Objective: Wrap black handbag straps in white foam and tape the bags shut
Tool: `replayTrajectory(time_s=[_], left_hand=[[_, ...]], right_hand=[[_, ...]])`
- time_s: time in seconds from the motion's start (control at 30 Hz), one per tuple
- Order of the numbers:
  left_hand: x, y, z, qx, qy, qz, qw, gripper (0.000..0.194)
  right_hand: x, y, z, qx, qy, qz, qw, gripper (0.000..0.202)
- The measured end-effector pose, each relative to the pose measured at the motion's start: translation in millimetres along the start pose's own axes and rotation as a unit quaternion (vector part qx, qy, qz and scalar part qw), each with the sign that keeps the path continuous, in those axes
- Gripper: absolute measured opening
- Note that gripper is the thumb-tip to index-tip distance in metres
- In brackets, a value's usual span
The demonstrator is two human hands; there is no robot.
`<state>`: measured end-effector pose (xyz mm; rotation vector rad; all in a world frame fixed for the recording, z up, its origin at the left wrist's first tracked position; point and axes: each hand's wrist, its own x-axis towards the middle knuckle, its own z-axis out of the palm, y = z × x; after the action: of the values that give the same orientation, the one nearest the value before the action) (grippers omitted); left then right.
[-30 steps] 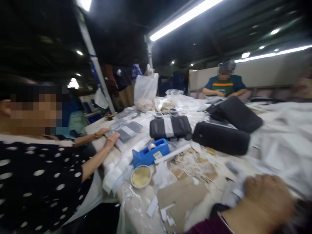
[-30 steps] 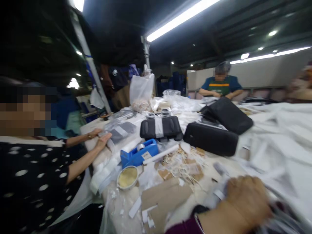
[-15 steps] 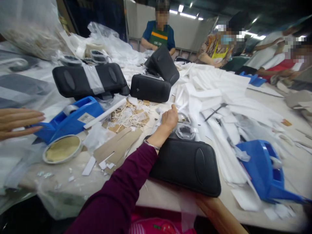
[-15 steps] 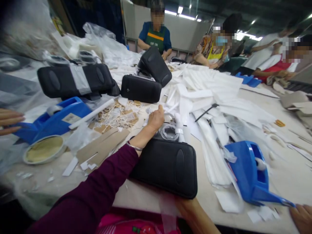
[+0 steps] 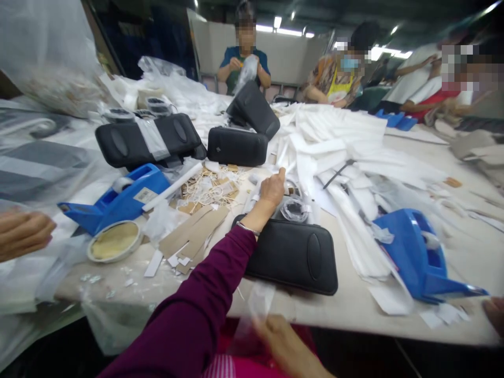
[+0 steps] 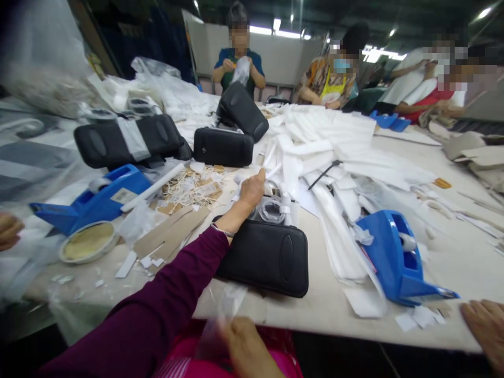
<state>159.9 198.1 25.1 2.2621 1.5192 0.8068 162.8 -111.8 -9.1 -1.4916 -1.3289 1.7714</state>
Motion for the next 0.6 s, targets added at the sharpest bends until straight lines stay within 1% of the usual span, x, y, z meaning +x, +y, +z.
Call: replayTrajectory(time_s=[0.03,0.07,0.1,0.13,0.2,0.23,0.3,0.33,0.4,0.43,0.5,0.6], left_hand=[[0,-1,-1.2,-0.014,0.008,0.004,1.0,0.026],[0,-2,-2.3,-0.027,0.019,0.008,0.999,0.024],[1,-4,-3.1,-0.041,0.03,0.014,0.999,0.022],[3,-5,-3.7,-0.057,0.04,0.018,0.997,0.019],[5,-8,-4.2,-0.094,0.055,0.025,0.994,0.018],[6,-10,-4.3,-0.113,0.061,0.027,0.991,0.018],[8,-13,-4.3,-0.149,0.069,0.034,0.986,0.02],[8,-14,-4.2,-0.166,0.071,0.04,0.983,0.022],[9,-15,-4.2,-0.199,0.071,0.054,0.976,0.024],[9,-15,-4.4,-0.214,0.069,0.063,0.972,0.025],[10,-15,-5.4,-0.243,0.061,0.079,0.965,0.027],[9,-14,-8.5,-0.278,0.042,0.096,0.955,0.027]], right_hand=[[-5,2,-10,-0.104,-0.008,-0.009,0.995,0.037],[-10,0,-23,-0.183,-0.009,-0.019,0.983,0.034],[-13,-7,-38,-0.234,-0.004,-0.031,0.972,0.032],[-14,-19,-55,-0.268,0.008,-0.045,0.962,0.03],[-7,-58,-88,-0.324,0.055,-0.087,0.94,0.025],[2,-82,-104,-0.365,0.104,-0.123,0.917,0.026],[29,-128,-133,-0.426,0.224,-0.193,0.855,0.028],[46,-146,-145,-0.459,0.279,-0.201,0.819,0.029],[81,-169,-165,-0.548,0.341,-0.142,0.751,0.029],[98,-174,-172,-0.579,0.358,-0.11,0.724,0.027],[125,-174,-179,-0.619,0.381,-0.063,0.684,0.024],[149,-165,-180,-0.636,0.416,-0.063,0.647,0.023]])
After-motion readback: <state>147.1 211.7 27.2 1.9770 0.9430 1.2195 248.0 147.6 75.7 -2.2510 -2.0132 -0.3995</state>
